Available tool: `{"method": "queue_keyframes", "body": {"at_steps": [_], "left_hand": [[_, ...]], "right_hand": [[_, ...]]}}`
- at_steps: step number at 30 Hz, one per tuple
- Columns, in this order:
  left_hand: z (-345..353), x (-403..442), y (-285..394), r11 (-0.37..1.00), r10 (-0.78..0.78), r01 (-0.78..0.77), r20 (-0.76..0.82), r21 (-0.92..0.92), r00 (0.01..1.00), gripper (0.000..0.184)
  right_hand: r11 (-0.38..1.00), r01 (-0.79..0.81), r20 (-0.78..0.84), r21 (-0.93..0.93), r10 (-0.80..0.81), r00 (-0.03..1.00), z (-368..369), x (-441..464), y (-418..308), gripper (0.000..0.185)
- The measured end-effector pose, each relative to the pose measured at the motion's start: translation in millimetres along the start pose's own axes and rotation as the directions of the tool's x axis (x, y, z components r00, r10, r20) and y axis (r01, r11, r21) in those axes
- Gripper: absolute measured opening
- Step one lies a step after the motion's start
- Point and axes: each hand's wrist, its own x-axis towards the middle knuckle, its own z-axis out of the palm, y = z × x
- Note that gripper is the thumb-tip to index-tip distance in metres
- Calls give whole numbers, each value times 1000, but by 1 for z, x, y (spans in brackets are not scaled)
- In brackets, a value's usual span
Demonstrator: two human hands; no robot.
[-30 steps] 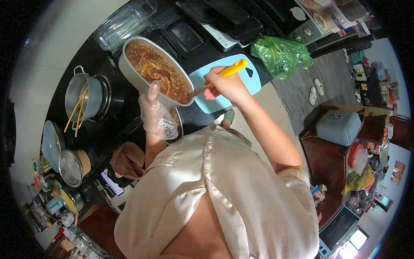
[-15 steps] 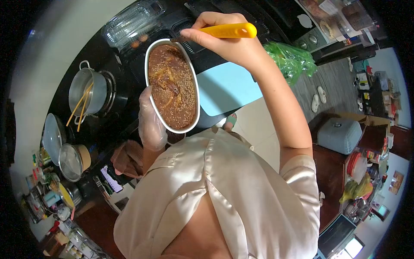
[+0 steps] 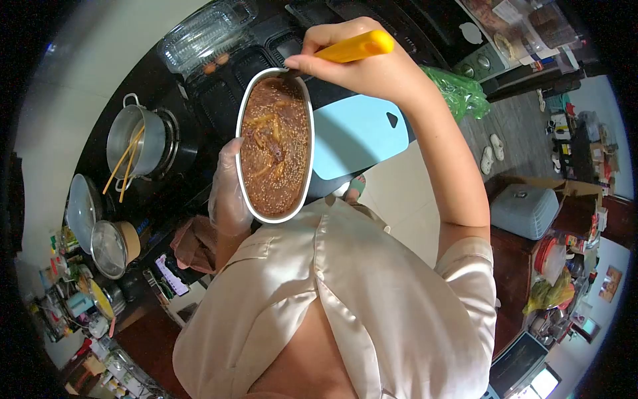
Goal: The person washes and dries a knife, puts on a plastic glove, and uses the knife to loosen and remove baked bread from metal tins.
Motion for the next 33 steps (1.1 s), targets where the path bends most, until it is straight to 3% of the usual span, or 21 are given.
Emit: {"method": "queue_keyframes", "body": {"at_steps": [1, 3, 6, 7, 8, 10, 12, 14, 16, 18, 21, 23, 24, 26, 28, 32, 33], "left_hand": [[0, 1, 0, 1000, -6, 6, 3, 5, 1000, 48], [-1, 4, -2, 1000, -14, 14, 7, 14, 1000, 49], [-1, 6, -5, 1000, -6, 6, 4, 27, 1000, 49], [0, 5, -6, 999, 11, -11, 0, 37, 1000, 50], [3, 5, -6, 998, 37, -37, 3, 47, 999, 49], [12, 4, -4, 993, 68, -68, 4, 92, 998, 51], [25, 4, -3, 990, 75, -74, -1, 121, 997, 52], [37, 11, 0, 976, 184, -183, 2, 114, 983, 57], [24, 28, 5, 982, 168, -175, 92, 71, 981, 61], [6, 44, 3, 942, 276, -292, 111, 166, 955, 58], [-2, 48, -7, 911, 344, -361, 117, 200, 932, 59], [-8, 48, -12, 897, 387, -397, 86, 196, 918, 60], [-14, 49, -11, 885, 376, -379, 66, 270, 924, 62], [-20, 47, -13, 869, 362, -353, 42, 347, 931, 65], [-16, 46, -19, 800, 503, -484, 41, 354, 863, 76], [-28, 46, -24, 698, 595, -539, 38, 471, 803, 83], [-36, 47, -23, 623, 611, -497, 22, 604, 791, 85]], "right_hand": [[1000, -5, -3, 2, 5, 1000, 1, 0, 0, 27], [977, 155, 82, -147, -144, 986, 3, 2, 3, 24], [982, 117, 178, -148, -89, 980, 11, 0, 16, 22], [998, -27, 159, -58, 36, 987, 16, -5, 20, 23], [998, -28, 159, -58, 37, 987, 19, -9, 23, 23], [927, -322, 223, 190, 279, 934, 23, -19, 29, 23], [860, -432, 287, 272, 356, 889, 35, -35, 24, 23], [746, -554, 330, 369, 453, 828, 49, -51, 19, 23], [579, -639, 361, 506, 530, 767, 57, -63, 12, 22], [387, -705, 388, 595, 629, 673, 63, -73, 7, 19], [313, -715, 393, 625, 665, 635, 72, -87, 5, 19], [142, -742, 453, 655, 712, 536, 77, -94, 3, 18], [141, -741, 450, 656, 715, 535, 81, -96, 4, 18], [-55, -711, 490, 701, 761, 425, 91, -104, 4, 19], [-93, -703, 500, 706, 768, 400, 99, -110, 5, 19], [-153, -660, 486, 735, 798, 356, 111, -115, 2, 21], [-167, -648, 482, 743, 806, 344, 113, -114, 1, 19]]}}
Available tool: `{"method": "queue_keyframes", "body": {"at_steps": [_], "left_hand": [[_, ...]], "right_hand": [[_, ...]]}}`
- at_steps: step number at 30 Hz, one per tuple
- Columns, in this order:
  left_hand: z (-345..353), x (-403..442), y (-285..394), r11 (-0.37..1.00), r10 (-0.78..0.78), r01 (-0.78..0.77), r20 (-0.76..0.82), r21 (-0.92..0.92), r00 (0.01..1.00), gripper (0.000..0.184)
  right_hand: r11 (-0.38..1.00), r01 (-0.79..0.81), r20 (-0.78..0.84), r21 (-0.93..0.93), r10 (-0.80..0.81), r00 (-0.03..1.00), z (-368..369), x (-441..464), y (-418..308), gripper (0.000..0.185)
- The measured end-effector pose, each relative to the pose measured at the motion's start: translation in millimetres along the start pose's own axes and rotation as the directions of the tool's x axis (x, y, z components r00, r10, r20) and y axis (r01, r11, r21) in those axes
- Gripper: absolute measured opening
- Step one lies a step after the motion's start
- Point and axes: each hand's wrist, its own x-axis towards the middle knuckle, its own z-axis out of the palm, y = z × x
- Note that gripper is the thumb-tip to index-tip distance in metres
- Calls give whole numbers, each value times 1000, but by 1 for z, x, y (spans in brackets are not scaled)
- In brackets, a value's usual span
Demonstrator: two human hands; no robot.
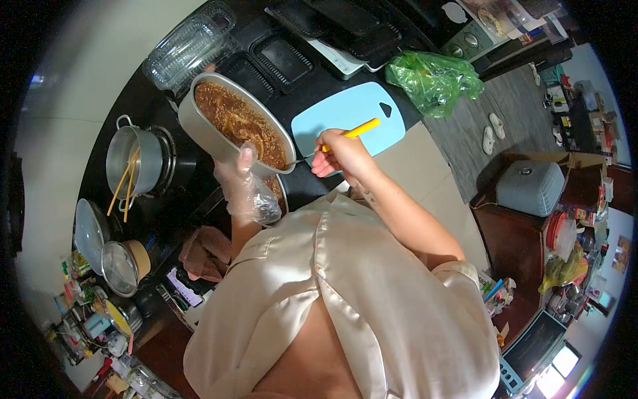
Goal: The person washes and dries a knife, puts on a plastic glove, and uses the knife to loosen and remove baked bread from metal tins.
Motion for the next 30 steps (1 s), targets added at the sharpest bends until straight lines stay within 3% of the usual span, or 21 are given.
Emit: {"method": "queue_keyframes", "body": {"at_steps": [1, 5, 6, 7, 9, 11, 13, 15, 17, 20, 21, 23, 28, 29, 30], "left_hand": [[-4, 0, -4, 988, 10, -6, -24, 157, 1000, 86], [-12, 1, -4, 975, 92, -89, -5, 203, 996, 84], [-13, 2, 3, 999, -38, 38, 68, 1, 997, 79], [-15, 2, 2, 998, -59, 58, 102, 15, 993, 69], [-19, 2, 2, 994, -102, 96, 169, 46, 980, 52], [-5, -2, 23, 843, -271, 228, -19, -486, 962, 50], [-9, -1, 22, 829, -252, 185, -56, -528, 966, 47], [-13, -1, 30, 816, -230, 139, -94, -562, 969, 45], [-15, -3, 53, 872, -350, 288, -94, -396, 932, 48], [-33, -7, 47, 901, -311, 290, -16, -324, 950, 50], [-39, -9, 46, 910, -299, 289, 12, -298, 954, 51], [-45, -20, 48, 837, -237, 286, 162, -466, 958, 52], [-51, -38, 62, 816, -274, 327, 178, -477, 945, 60], [-52, -39, 67, 818, -273, 323, 173, -477, 946, 60], [-52, -40, 72, 816, -273, 331, 189, -474, 943, 59]], "right_hand": [[1000, -3, -15, 19, 3, 1000, 1, 1, 1, 18], [1000, 7, 28, -10, -6, 1000, 3, 8, -8, 21], [986, 124, 22, -112, -122, 992, 8, 6, -20, 21], [951, 231, 28, -206, -230, 973, 13, 1, -30, 21], [938, 218, 52, -269, -211, 976, 22, -12, -50, 22], [905, 293, 28, -308, -299, 954, 29, -25, -67, 24], [892, 379, -15, -246, -394, 919, 29, -34, -83, 28], [874, 453, 50, -176, -452, 891, 31, -33, -95, 31], [758, 631, 115, -165, -621, 776, 46, -23, -101, 33], [470, 836, 325, -285, -773, 545, 68, -5, -110, 32], [472, 837, 335, -277, -769, 545, 74, -1, -112, 32], [103, 889, 481, -447, -809, 336, 84, 3, -116, 30], [-169, 873, 678, -457, -702, 219, 103, -9, -120, 30], [-168, 876, 680, -453, -700, 217, 105, -8, -119, 30], [-260, 872, 743, -415, -650, 159, 107, -6, -118, 29]]}}
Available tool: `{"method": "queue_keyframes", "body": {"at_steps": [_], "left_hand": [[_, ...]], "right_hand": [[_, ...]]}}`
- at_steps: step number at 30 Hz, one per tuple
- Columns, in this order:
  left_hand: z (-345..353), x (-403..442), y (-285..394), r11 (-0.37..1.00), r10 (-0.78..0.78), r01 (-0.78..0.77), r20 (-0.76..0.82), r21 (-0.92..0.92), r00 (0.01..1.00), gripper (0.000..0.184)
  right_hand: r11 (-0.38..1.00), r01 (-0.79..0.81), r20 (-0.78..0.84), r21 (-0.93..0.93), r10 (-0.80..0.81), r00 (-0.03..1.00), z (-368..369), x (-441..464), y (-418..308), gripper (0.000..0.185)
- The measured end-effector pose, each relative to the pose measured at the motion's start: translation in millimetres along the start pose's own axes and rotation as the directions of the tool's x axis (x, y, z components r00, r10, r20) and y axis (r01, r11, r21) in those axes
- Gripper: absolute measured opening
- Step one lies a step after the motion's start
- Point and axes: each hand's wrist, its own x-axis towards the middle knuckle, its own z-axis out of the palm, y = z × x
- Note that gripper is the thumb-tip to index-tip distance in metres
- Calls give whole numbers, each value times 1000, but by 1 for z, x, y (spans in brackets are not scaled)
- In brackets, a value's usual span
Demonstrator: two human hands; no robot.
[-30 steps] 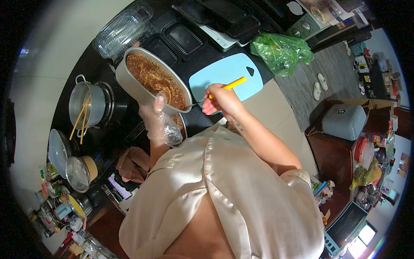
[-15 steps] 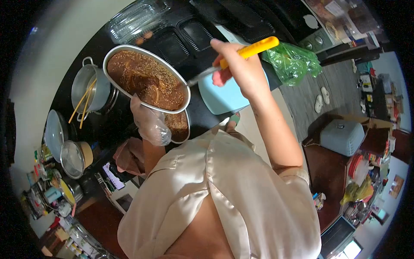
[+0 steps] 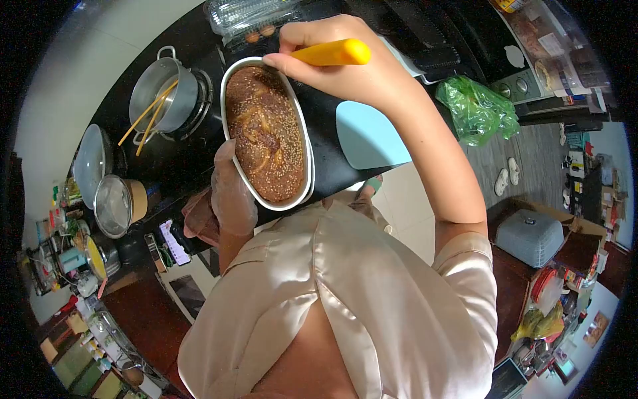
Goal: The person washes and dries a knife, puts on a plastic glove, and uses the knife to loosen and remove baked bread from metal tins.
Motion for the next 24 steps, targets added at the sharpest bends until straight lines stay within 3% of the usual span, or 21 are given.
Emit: {"method": "queue_keyframes", "body": {"at_steps": [3, 5, 6, 8, 11, 12, 13, 14, 16, 17, 19, 21, 23, 24], "left_hand": [[18, -11, 22, 999, -6, 5, 12, 44, 1000, 59], [28, -11, 36, 996, -3, 1, 14, 87, 1000, 58], [29, -6, 44, 969, -186, 166, -99, -185, 977, 58], [15, -5, 21, 990, 44, -37, -47, 137, 998, 56], [-14, 24, 16, 986, 98, -93, -23, 136, 995, 55], [-14, 32, 6, 984, 179, -175, -151, 39, 972, 55], [-21, 38, 4, 984, 180, -176, -145, 37, 973, 55], [-30, 41, 3, 982, 188, -185, -78, 44, 979, 54], [-43, 47, 0, 979, 175, -171, -23, 112, 984, 53], [-47, 47, -4, 980, 167, -164, -15, 112, 986, 53], [-50, 47, -10, 982, 179, -175, -58, 73, 982, 52], [-58, 47, -14, 981, 176, -171, -39, 92, 984, 56], [-66, 45, -17, 931, 224, -202, -38, 305, 974, 66], [-70, 45, -19, 931, 220, -200, -30, 306, 975, 66]], "right_hand": [[988, 127, 78, -85, -121, 990, 12, 2, 4, 28], [999, -31, 79, -33, 34, 996, 20, -1, 6, 30], [987, -156, 117, 46, 150, 982, 22, -3, 5, 24], [964, -237, 138, 121, 220, 966, 33, -19, 2, 24], [889, -407, 241, 207, 357, 902, 48, -44, 1, 29], [820, -495, 276, 289, 424, 863, 53, -55, 0, 29], [736, -572, 315, 362, 481, 818, 56, -63, -2, 29], [736, -574, 311, 360, 485, 817, 57, -68, -4, 29], [438, -723, 394, 535, 627, 672, 59, -76, -10, 25], [436, -724, 387, 535, 635, 669, 61, -81, -12, 25], [130, -809, 484, 573, 743, 462, 65, -87, -14, 20], [72, -809, 487, 584, 766, 419, 71, -97, -19, 18], [-99, -779, 527, 620, 788, 319, 79, -106, -20, 18], [-189, -744, 560, 641, 778, 285, 85, -114, -17, 18]]}}
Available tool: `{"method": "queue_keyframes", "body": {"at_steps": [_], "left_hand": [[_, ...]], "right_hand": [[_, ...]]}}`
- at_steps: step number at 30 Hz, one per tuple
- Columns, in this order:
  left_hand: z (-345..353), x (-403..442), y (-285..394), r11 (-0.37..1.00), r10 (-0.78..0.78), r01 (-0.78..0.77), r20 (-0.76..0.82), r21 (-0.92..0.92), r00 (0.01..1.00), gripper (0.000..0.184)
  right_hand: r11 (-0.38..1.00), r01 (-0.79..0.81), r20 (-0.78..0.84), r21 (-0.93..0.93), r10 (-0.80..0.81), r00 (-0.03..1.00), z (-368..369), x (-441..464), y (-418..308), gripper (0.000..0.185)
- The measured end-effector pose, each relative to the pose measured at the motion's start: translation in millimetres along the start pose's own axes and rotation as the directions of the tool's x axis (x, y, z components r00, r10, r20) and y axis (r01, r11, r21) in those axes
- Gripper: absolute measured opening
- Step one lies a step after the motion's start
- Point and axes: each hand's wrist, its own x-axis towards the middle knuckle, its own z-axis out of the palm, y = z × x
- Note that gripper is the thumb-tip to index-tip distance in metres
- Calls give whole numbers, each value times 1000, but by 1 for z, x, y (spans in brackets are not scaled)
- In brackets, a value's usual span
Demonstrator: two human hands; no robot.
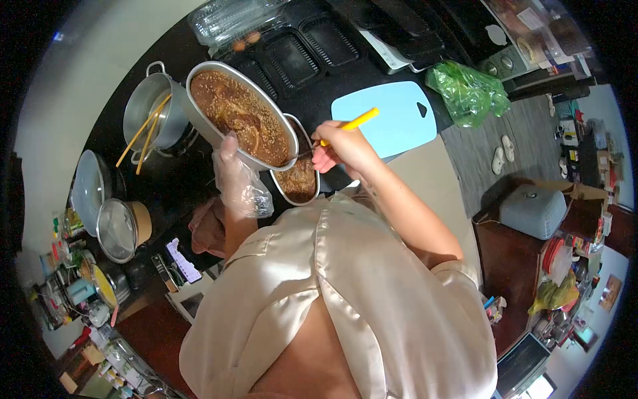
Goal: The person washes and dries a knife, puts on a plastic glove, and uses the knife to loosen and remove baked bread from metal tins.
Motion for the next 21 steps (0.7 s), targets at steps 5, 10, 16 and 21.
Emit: {"method": "queue_keyframes", "body": {"at_steps": [5, 10, 16, 21], "left_hand": [[1, -3, 7, 975, 116, -111, -19, 195, 993, 76], [-4, -2, 7, 989, -32, 27, -35, -145, 999, 70], [14, -28, 37, 963, -32, 41, 36, -268, 999, 59], [11, -47, 35, 738, -369, 378, 135, -559, 919, 54]], "right_hand": [[962, -141, -30, 234, 152, 988, -5, 12, 23, 20], [882, -168, 99, 441, 139, 985, -14, 25, -2, 21], [795, 605, 92, -54, -599, 795, 16, 2, -70, 26], [386, 745, 298, -544, -742, 601, 28, -28, -98, 18]]}}
